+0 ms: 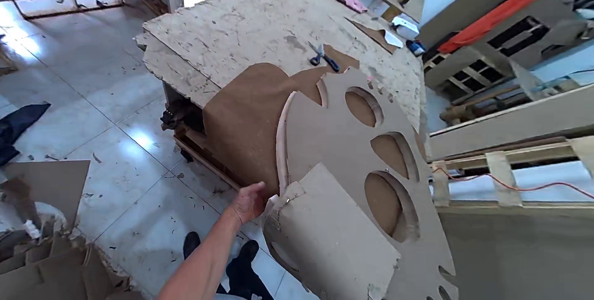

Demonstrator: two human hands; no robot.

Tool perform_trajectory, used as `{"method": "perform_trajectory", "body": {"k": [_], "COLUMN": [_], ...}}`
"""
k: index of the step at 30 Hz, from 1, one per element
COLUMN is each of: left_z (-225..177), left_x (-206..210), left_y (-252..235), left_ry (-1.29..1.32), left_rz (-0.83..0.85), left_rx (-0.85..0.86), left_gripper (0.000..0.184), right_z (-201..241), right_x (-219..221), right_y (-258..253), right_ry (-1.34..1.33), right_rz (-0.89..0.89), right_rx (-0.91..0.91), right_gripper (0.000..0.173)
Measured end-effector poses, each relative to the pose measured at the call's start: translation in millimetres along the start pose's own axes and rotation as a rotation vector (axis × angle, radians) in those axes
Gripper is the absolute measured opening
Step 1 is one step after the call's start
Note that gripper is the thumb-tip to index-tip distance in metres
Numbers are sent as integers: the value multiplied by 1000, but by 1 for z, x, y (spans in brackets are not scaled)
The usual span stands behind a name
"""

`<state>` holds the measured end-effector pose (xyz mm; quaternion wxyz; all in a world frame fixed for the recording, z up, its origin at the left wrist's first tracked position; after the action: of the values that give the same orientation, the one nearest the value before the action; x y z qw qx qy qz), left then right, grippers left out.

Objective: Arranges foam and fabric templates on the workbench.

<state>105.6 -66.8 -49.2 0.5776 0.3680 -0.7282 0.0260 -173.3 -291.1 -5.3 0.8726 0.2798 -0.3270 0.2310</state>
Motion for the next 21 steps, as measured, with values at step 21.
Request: {"method": "perform_trajectory", "body": {"k": [21], "left_z": [5], "left_x": [-18], "left_y": [17], "left_ry": [-113], "left_rz": [-329], "left_rx": [-4], "left_gripper": [39], "right_z": [-13], "right_x": [-7], "right_y": [5], "right_ry": [3], "right_rz": [-330], "right_rx": [-169], "right_gripper": [40]}}
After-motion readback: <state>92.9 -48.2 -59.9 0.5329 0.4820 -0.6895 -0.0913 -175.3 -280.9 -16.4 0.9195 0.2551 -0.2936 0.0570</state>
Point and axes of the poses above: each hand's wrist, its own y-axis away from the middle knuckle, its own x-axis out of the palm, z = x × y, the point moved 6 cm from there along -y, towards the middle knuckle, and after that the axes turned 8 degrees about -x, right-handed, at the moved point
